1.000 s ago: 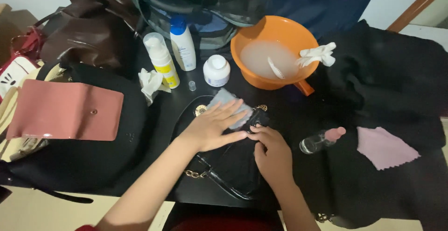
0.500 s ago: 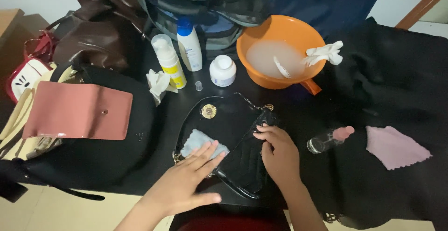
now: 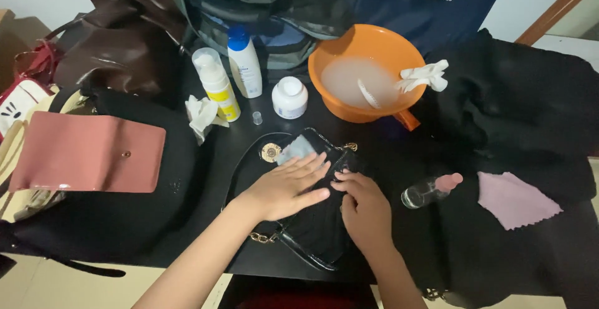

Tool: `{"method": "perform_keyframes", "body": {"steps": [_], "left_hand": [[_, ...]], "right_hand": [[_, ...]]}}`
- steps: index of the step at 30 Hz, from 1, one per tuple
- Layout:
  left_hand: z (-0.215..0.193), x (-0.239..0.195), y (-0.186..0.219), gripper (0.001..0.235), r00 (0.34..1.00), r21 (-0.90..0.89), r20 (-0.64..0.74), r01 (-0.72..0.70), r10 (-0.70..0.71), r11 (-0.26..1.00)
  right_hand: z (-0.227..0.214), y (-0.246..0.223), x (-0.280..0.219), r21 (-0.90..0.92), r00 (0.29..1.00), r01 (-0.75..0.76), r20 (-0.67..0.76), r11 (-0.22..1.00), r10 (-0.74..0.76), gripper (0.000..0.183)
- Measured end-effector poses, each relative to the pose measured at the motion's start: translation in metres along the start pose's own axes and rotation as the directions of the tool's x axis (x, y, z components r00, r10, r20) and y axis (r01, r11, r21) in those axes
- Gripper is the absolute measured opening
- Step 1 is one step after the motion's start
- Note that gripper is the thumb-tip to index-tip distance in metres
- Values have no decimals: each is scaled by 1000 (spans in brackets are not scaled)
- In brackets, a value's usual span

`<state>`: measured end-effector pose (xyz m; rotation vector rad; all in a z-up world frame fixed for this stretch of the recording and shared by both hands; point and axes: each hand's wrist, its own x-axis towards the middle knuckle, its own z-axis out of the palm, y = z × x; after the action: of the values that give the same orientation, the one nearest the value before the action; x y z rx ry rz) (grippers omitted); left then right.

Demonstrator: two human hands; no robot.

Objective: Cleaning and finishing a black quilted purse using cleaning sprays, soapy water, and a cloth.

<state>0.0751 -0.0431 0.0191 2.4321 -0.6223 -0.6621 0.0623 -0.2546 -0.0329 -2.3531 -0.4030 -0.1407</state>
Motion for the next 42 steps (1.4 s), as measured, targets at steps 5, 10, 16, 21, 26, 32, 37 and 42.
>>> {"method": "perform_keyframes", "body": {"steps": [5,10,16,21,26,32,37,42], "left_hand": [[-4,31,-7,85,999,70,12,-38,37,997],[-3,42,-7,82,995,108,-72,-62,70,992],[17,55,-21,84,954,206,-272,-68,124,976],[15,45,-27,88,942,218,-327,-2,75,976],[12,22,-34,91,946,235,-325,108,-26,966],[33,-10,-38,92,957,258,-275,170,-96,951],[59,-44,-38,92,929,285,-369,133,-19,949],[67,-74,-20,93,923,256,-384,116,-9,960]], "right_hand": [[5,8,0,-13,1000,4,17,1000,-3,34],[8,11,0,-31,1000,-21,-10,999,21,35],[9,13,-1,-22,999,-32,-5,999,31,34],[8,8,-1,21,995,50,-87,999,-48,36],[6,9,-1,48,999,26,-44,998,-24,36],[2,2,-1,85,1000,3,-31,996,0,36],[1,-1,-1,53,999,22,-36,998,-20,35],[4,4,-2,31,1000,10,-19,999,-9,34]]}}
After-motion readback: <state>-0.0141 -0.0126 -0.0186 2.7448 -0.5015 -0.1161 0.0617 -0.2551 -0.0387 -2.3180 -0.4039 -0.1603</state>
